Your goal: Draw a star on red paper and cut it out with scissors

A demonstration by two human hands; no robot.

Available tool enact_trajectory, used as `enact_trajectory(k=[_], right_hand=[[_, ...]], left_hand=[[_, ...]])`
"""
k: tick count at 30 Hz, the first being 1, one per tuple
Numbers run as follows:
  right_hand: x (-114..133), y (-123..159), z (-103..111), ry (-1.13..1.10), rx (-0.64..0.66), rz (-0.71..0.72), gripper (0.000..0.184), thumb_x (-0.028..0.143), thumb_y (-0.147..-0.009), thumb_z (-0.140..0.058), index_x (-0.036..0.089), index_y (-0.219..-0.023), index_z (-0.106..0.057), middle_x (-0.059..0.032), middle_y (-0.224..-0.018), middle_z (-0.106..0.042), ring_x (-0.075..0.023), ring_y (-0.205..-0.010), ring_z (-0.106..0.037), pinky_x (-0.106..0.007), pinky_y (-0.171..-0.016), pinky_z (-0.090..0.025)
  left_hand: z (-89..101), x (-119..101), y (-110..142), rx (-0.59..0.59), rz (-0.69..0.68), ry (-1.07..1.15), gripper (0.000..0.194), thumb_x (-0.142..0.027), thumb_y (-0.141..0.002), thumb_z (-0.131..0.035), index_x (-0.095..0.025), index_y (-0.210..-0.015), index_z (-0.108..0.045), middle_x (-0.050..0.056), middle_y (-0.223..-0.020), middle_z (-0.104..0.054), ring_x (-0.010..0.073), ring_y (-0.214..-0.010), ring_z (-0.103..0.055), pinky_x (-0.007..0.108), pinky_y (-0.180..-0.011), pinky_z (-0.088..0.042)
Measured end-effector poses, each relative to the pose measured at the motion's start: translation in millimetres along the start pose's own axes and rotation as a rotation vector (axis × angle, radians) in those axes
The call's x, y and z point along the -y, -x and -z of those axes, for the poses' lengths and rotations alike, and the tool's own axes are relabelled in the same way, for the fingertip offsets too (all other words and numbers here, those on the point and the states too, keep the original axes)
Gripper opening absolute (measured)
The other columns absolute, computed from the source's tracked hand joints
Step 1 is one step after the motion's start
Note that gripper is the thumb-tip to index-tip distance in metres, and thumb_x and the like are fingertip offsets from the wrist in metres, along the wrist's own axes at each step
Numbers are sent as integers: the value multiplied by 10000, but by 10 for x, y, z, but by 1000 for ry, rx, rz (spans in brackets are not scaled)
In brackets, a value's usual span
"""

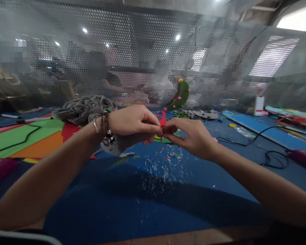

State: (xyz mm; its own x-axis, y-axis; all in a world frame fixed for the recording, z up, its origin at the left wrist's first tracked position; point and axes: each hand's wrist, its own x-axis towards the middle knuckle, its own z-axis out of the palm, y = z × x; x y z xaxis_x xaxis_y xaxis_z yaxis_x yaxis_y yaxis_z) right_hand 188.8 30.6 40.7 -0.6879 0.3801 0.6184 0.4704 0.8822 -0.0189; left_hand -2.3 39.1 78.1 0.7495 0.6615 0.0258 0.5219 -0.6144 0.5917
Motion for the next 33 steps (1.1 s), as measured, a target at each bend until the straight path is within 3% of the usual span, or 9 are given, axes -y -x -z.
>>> enact_trajectory(k=[8,17,22,29,33], right_hand=[[-113,-118,15,200,153,225,250,279,-886,-367,128,-850,-563,-48,-756,-598,-116,-656,-527,-218,-597,-408],[-172,-107,-26,212,75,275,250,263,-895,-354,151,-822,-566,-27,-714,-597,-101,-620,-513,-206,-575,-384],[-151,-101,-11,217,107,259,254,284,-885,-380,134,-801,-566,-30,-702,-592,-95,-594,-496,-203,-565,-378],[-71,-131,15,81,130,116,144,201,-824,-470,138,-717,-542,11,-625,-565,-67,-552,-485,-166,-524,-343],[-30,-143,26,42,150,100,151,176,-811,-460,126,-694,-542,9,-600,-548,-66,-538,-471,-170,-516,-329]], left_hand=[[43,83,43,9,3,-60,227,-249,-804,-447,-154,-764,-649,-39,-637,-663,55,-459,-573,124,-480,-397],[10,131,-3,4,-15,-64,244,-261,-798,-435,-154,-691,-627,-47,-499,-601,69,-457,-567,130,-467,-387],[-19,133,-17,-24,-35,-74,232,-266,-784,-435,-154,-649,-587,-54,-524,-599,56,-435,-541,125,-453,-368],[-67,70,2,-43,-48,-155,128,-211,-741,-467,-149,-729,-578,-53,-544,-585,64,-490,-552,124,-488,-374],[-90,66,7,-79,-105,-241,148,-156,-724,-451,-151,-625,-562,-50,-545,-582,62,-510,-540,132,-516,-360]])
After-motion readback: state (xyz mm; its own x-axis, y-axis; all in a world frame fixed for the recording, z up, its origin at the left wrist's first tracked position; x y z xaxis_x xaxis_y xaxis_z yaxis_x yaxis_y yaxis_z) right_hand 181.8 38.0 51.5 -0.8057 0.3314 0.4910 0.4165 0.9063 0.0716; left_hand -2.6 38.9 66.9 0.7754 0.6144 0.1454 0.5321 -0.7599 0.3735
